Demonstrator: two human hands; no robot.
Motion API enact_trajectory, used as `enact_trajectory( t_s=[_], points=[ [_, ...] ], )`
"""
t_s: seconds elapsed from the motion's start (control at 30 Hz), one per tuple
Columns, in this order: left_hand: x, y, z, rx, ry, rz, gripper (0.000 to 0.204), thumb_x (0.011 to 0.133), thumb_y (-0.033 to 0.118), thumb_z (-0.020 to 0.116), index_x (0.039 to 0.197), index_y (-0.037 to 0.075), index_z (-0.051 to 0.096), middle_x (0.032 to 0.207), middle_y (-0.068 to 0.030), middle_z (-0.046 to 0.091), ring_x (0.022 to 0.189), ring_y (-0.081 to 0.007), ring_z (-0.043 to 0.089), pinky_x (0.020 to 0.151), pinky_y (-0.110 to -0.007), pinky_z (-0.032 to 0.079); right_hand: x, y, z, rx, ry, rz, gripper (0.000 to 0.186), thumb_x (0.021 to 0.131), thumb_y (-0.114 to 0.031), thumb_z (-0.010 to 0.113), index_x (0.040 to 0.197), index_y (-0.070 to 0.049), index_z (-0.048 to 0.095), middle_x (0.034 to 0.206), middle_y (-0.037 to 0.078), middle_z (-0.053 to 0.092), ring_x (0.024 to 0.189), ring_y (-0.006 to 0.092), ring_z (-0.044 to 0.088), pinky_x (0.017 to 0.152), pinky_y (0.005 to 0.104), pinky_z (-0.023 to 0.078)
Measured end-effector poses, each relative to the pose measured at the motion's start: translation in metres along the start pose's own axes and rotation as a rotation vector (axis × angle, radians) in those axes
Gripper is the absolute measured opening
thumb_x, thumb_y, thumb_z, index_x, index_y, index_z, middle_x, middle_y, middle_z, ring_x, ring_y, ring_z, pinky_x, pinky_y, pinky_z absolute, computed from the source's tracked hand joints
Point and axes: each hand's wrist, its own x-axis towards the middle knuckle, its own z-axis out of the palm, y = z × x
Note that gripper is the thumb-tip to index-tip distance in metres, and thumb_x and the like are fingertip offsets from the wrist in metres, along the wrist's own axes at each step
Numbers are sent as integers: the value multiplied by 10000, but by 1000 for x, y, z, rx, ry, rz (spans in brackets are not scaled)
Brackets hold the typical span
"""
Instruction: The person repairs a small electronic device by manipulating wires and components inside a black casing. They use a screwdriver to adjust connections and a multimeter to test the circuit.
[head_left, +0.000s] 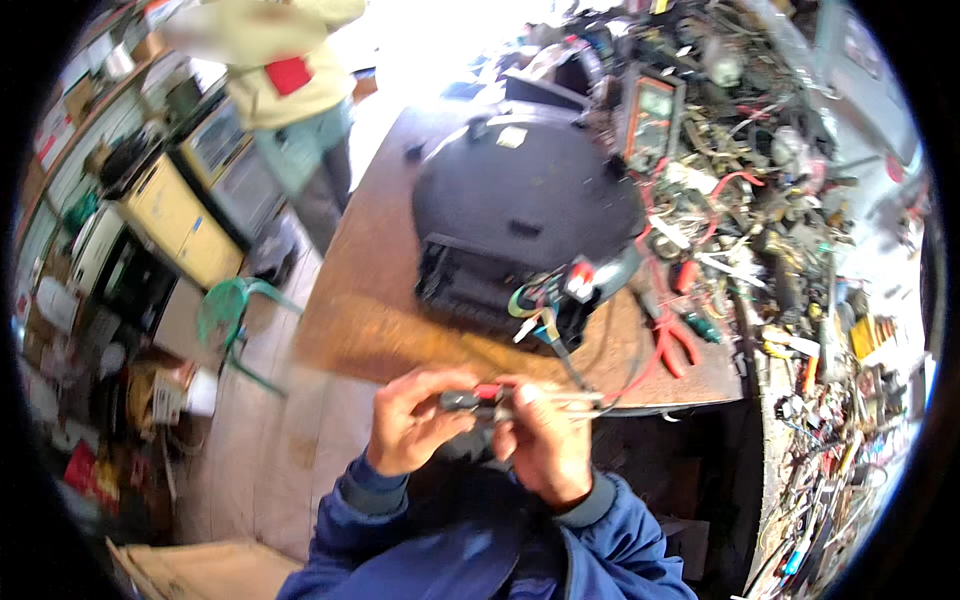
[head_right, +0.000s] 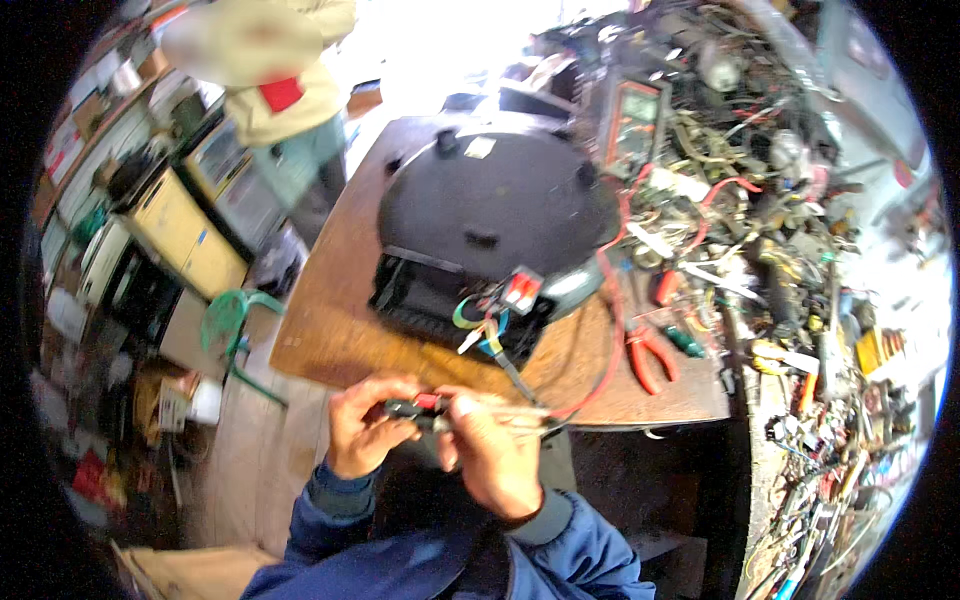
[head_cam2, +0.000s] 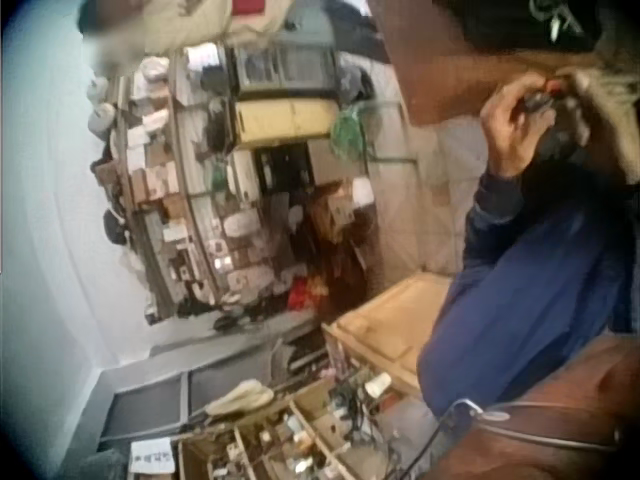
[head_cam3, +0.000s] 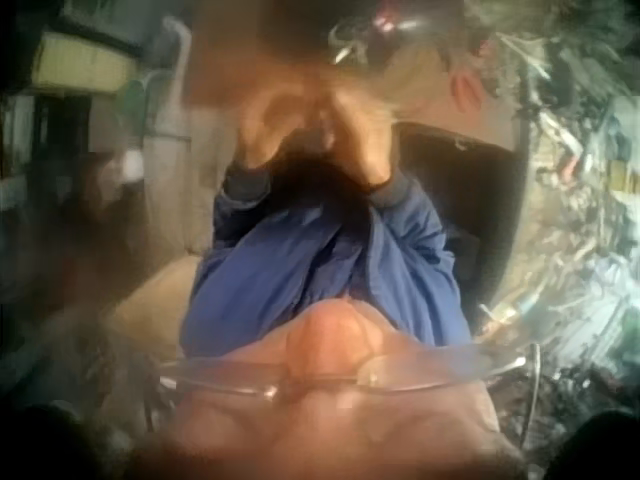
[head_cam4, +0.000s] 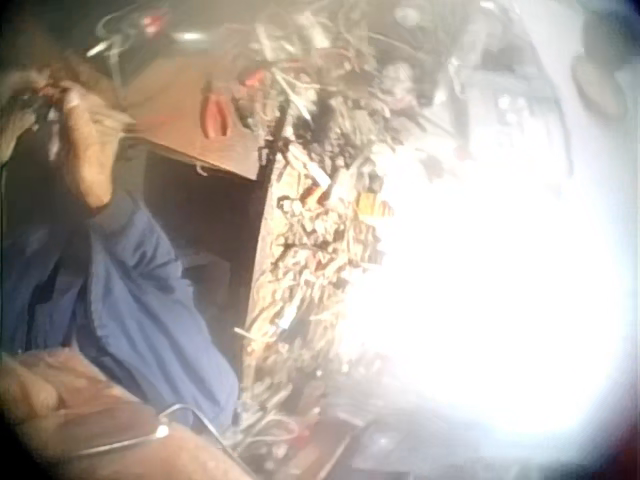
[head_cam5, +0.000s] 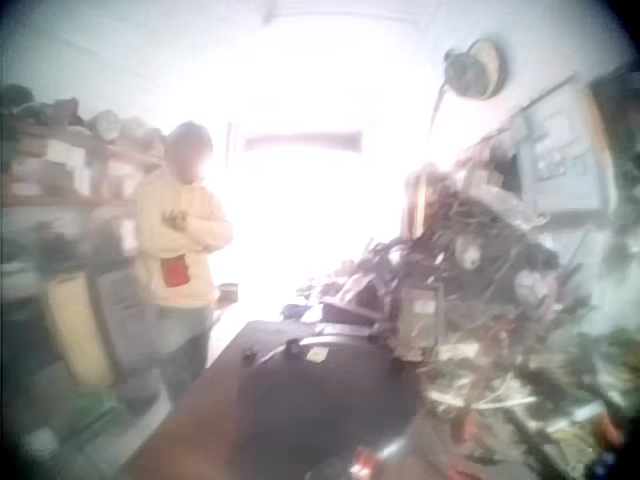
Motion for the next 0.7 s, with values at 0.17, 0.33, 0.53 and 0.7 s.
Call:
enact_trajectory(
  t_s=[0.17, 0.33, 0.53, 0.7],
  points=[
    [-5, 1, 11, -232, 132, -122, 332, 918, 44, 789, 1204, -62, 657, 1148, -126, 710, 1024, -178, 686, 916, -332, 567, 8, 17, -9, 94, -83, 51, 406, 1063, -263, 626, 1263, 90, 659, 785, 123, 684, 607, 171, 588, 621, 295, 472],
    [0, 3, 11, -232, 106, -25, 333, 926, 75, 790, 1194, -60, 647, 1144, -124, 698, 1037, -164, 660, 938, -322, 545, 5, 20, -12, 218, -87, 151, 443, 1051, -283, 660, 1285, 93, 648, 841, 114, 685, 670, 177, 609, 649, 316, 486],
    [17, 8, -4, -283, 72, -66, 317, 953, 123, 764, 1181, -58, 638, 1107, -162, 694, 866, -172, 696, 779, -304, 591, -27, 17, -23, -4, -229, 229, 425, 979, -114, 757, 1329, 59, 589, 909, 72, 674, 730, 145, 637, 637, 283, 516],
    [24, 6, -20, -216, 156, -113, 440, 874, 247, 847, 1142, -42, 649, 1030, -159, 691, 776, -180, 684, 683, -293, 577, -23, -58, -18, -1000, -278, -863, 339, 838, -91, 875, 1099, 16, 686, 871, 101, 707, 756, 238, 704, 718, 327, 578]
  ],
)
